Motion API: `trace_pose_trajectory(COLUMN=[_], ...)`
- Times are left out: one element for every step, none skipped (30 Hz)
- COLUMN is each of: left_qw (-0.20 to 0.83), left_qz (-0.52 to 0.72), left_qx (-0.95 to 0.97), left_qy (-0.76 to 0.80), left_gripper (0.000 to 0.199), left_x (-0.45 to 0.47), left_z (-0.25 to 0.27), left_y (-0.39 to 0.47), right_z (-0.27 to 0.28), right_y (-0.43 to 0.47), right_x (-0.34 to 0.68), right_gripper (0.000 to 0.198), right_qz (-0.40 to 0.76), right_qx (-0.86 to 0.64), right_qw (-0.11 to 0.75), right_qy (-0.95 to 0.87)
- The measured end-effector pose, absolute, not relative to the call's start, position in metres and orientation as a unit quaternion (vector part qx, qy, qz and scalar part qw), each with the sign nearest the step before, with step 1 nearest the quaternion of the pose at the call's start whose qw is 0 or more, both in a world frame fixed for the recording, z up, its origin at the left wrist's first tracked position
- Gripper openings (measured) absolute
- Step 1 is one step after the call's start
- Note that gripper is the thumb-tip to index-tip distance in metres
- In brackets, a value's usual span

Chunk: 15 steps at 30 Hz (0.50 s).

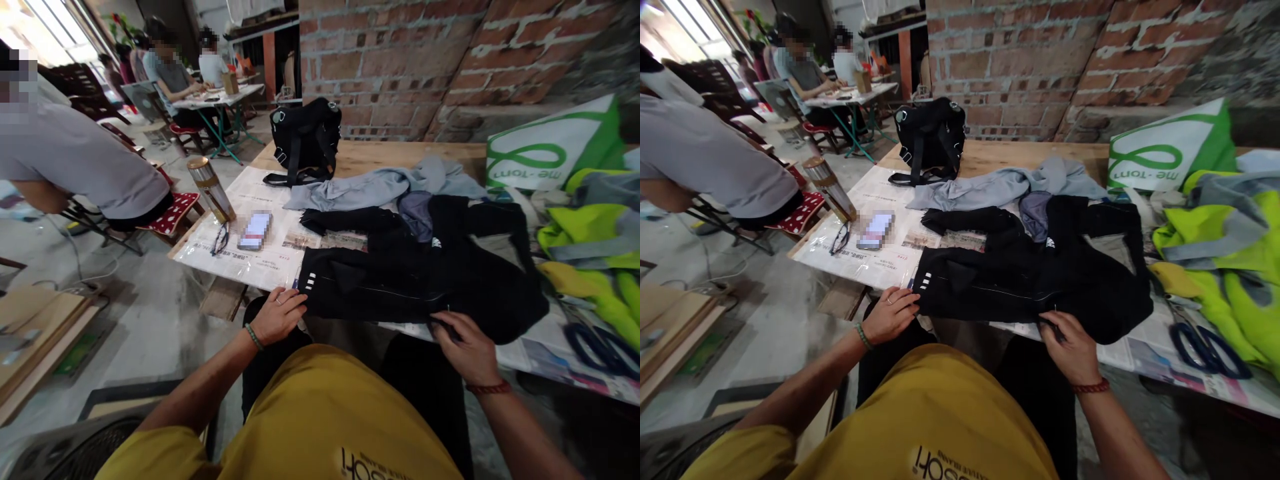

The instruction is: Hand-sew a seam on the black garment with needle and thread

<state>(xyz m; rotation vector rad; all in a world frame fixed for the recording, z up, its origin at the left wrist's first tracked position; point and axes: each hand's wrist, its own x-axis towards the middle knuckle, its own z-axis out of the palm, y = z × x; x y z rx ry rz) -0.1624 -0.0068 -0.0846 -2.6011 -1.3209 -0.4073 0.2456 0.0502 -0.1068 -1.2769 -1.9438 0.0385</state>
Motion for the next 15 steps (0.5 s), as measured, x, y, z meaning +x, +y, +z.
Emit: trace_pose_trajectory(left_qw=[0.105, 0.113, 0.12, 0.125, 0.127, 0.122, 0.109, 0.086, 0.057, 0.019, -0.024, -0.068, -0.115, -0.16, -0.194], left_qz=[-0.127, -0.118, -0.111, -0.11, -0.117, -0.132, -0.151, -0.177, -0.211, -0.249, -0.29, -0.336, -0.373, -0.4, -0.42], left_qx=[-0.882, -0.884, -0.885, -0.885, -0.883, -0.882, -0.883, -0.882, -0.878, -0.871, -0.858, -0.838, -0.823, -0.808, -0.793], left_qy=[-0.442, -0.439, -0.436, -0.435, -0.436, -0.435, -0.432, -0.428, -0.426, -0.424, -0.424, -0.425, -0.413, -0.402, -0.397], left_gripper=[0.032, 0.039, 0.045, 0.048, 0.049, 0.048, 0.045, 0.041, 0.038, 0.035, 0.032, 0.027, 0.022, 0.02, 0.018], left_x=[-0.163, -0.163, -0.164, -0.164, -0.163, -0.162, -0.161, -0.158, -0.155, -0.152, -0.15, -0.147, -0.145, -0.143, -0.142], left_z=[-0.086, -0.089, -0.092, -0.096, -0.101, -0.105, -0.107, -0.107, -0.103, -0.095, -0.081, -0.063, -0.039, -0.012, 0.017], left_y=[-0.006, -0.004, -0.001, 0.003, 0.007, 0.012, 0.017, 0.022, 0.026, 0.03, 0.034, 0.039, 0.043, 0.049, 0.056], right_z=[-0.107, -0.108, -0.108, -0.11, -0.111, -0.111, -0.11, -0.106, -0.099, -0.089, -0.074, -0.056, -0.034, -0.01, 0.015], right_y=[0.05, 0.051, 0.051, 0.051, 0.052, 0.052, 0.052, 0.051, 0.05, 0.049, 0.048, 0.047, 0.046, 0.047, 0.05], right_x=[0.246, 0.247, 0.247, 0.247, 0.247, 0.246, 0.246, 0.245, 0.245, 0.245, 0.245, 0.247, 0.249, 0.252, 0.256], right_gripper=[0.015, 0.015, 0.015, 0.015, 0.016, 0.016, 0.016, 0.016, 0.017, 0.018, 0.019, 0.02, 0.02, 0.02, 0.02], right_qz=[0.016, 0.017, 0.017, 0.018, 0.019, 0.022, 0.027, 0.036, 0.048, 0.058, 0.068, 0.069, 0.06, 0.048, 0.038], right_qx=[-0.506, -0.507, -0.508, -0.509, -0.51, -0.512, -0.514, -0.515, -0.514, -0.513, -0.509, -0.511, -0.513, -0.514, -0.522], right_qw=[0.396, 0.395, 0.394, 0.393, 0.392, 0.391, 0.392, 0.39, 0.388, 0.386, 0.381, 0.383, 0.388, 0.393, 0.403], right_qy=[-0.766, -0.766, -0.766, -0.766, -0.765, -0.764, -0.763, -0.763, -0.763, -0.765, -0.769, -0.767, -0.764, -0.761, -0.75])
